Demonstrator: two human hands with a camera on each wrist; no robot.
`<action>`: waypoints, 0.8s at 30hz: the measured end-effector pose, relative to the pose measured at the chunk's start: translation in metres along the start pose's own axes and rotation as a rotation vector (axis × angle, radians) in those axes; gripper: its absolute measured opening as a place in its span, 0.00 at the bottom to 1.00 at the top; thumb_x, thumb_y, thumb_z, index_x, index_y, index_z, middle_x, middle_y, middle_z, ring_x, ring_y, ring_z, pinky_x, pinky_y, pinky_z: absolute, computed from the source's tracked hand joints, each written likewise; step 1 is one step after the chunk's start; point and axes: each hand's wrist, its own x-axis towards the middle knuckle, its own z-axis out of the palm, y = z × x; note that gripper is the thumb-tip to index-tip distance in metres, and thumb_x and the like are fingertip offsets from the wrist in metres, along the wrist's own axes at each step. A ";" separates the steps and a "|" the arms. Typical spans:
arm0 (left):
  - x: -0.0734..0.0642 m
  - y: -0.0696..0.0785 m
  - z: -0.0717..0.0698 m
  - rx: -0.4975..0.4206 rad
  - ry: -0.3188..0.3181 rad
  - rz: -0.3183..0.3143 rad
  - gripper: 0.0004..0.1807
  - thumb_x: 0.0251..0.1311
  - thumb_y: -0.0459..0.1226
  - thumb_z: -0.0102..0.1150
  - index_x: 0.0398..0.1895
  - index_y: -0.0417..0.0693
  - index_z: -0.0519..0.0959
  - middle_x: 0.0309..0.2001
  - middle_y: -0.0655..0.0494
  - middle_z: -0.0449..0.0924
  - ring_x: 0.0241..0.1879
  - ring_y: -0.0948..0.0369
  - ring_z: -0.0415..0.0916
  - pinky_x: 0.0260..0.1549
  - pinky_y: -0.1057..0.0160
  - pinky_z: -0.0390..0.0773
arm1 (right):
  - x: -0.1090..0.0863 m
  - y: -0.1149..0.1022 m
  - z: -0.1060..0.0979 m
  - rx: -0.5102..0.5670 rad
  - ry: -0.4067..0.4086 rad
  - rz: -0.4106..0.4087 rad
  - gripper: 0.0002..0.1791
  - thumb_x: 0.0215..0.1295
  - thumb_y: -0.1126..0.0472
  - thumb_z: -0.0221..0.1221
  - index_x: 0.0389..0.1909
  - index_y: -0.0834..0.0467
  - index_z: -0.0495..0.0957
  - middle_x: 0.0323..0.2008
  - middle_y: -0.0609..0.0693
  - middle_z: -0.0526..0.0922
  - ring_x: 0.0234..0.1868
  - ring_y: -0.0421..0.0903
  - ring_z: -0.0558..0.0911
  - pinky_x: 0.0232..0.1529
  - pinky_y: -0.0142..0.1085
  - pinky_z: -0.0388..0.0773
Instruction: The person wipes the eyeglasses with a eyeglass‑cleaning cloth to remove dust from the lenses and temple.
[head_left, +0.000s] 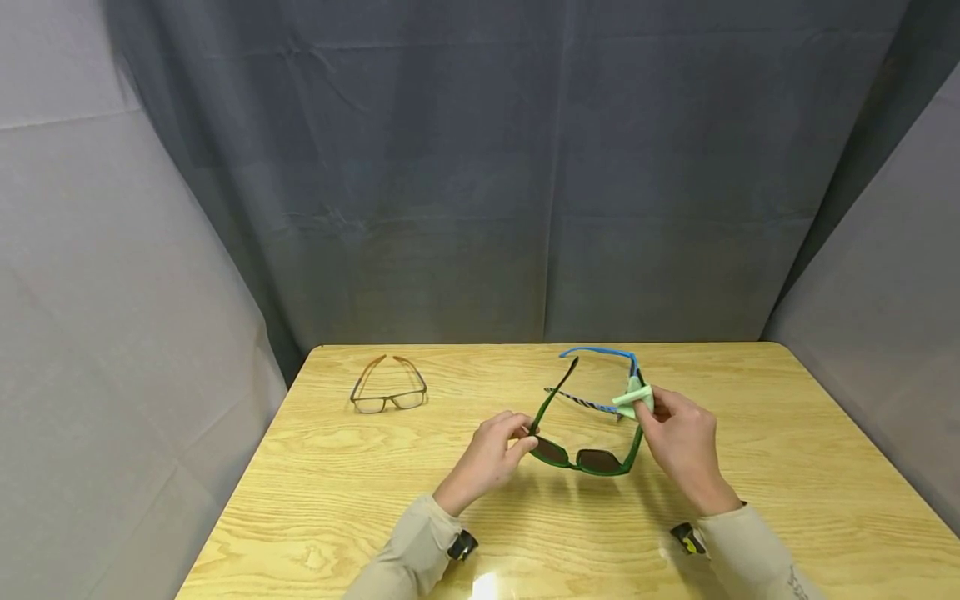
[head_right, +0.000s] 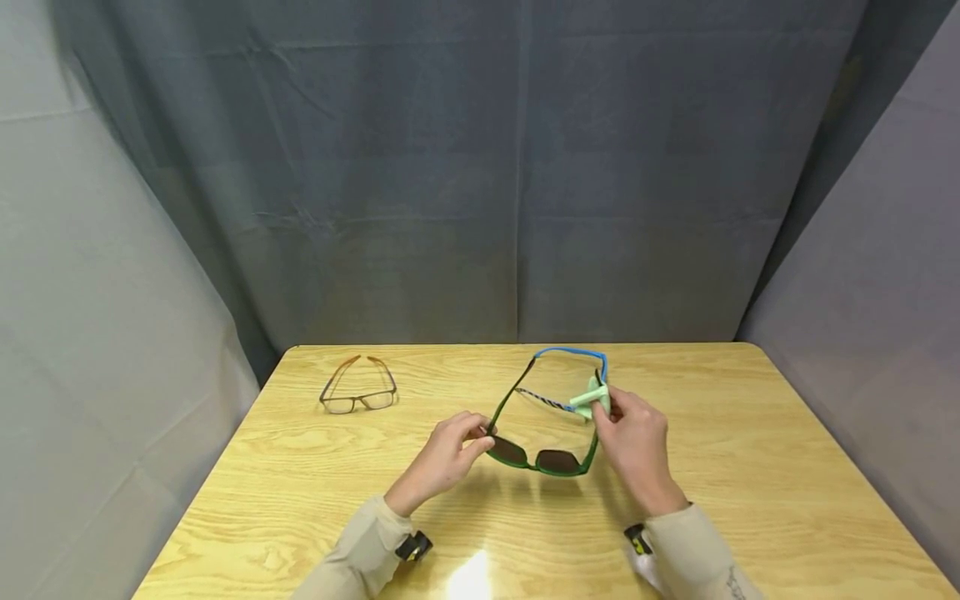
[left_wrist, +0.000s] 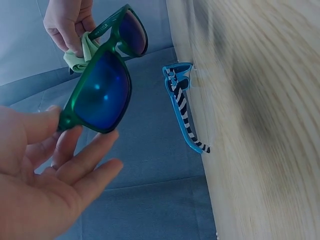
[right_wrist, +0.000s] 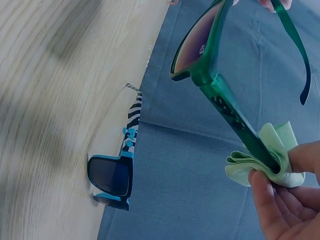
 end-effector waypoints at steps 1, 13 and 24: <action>0.000 0.000 0.000 0.002 -0.005 0.001 0.06 0.66 0.37 0.55 0.41 0.47 0.80 0.37 0.60 0.76 0.39 0.65 0.75 0.41 0.62 0.76 | 0.000 0.000 0.000 0.001 0.001 -0.004 0.09 0.54 0.68 0.64 0.35 0.69 0.84 0.22 0.55 0.83 0.20 0.49 0.81 0.22 0.33 0.75; -0.001 0.005 -0.002 0.042 -0.044 0.024 0.05 0.66 0.37 0.55 0.39 0.48 0.79 0.37 0.60 0.77 0.41 0.63 0.76 0.46 0.59 0.76 | 0.002 0.001 -0.004 0.012 -0.006 0.011 0.09 0.54 0.69 0.63 0.37 0.68 0.84 0.24 0.56 0.84 0.22 0.49 0.82 0.23 0.33 0.76; -0.004 0.006 -0.002 0.050 -0.059 0.043 0.05 0.66 0.38 0.55 0.40 0.49 0.79 0.37 0.61 0.77 0.40 0.64 0.76 0.41 0.63 0.76 | 0.002 0.003 -0.006 0.009 -0.001 0.062 0.10 0.55 0.67 0.63 0.37 0.68 0.83 0.25 0.56 0.84 0.23 0.49 0.82 0.25 0.17 0.67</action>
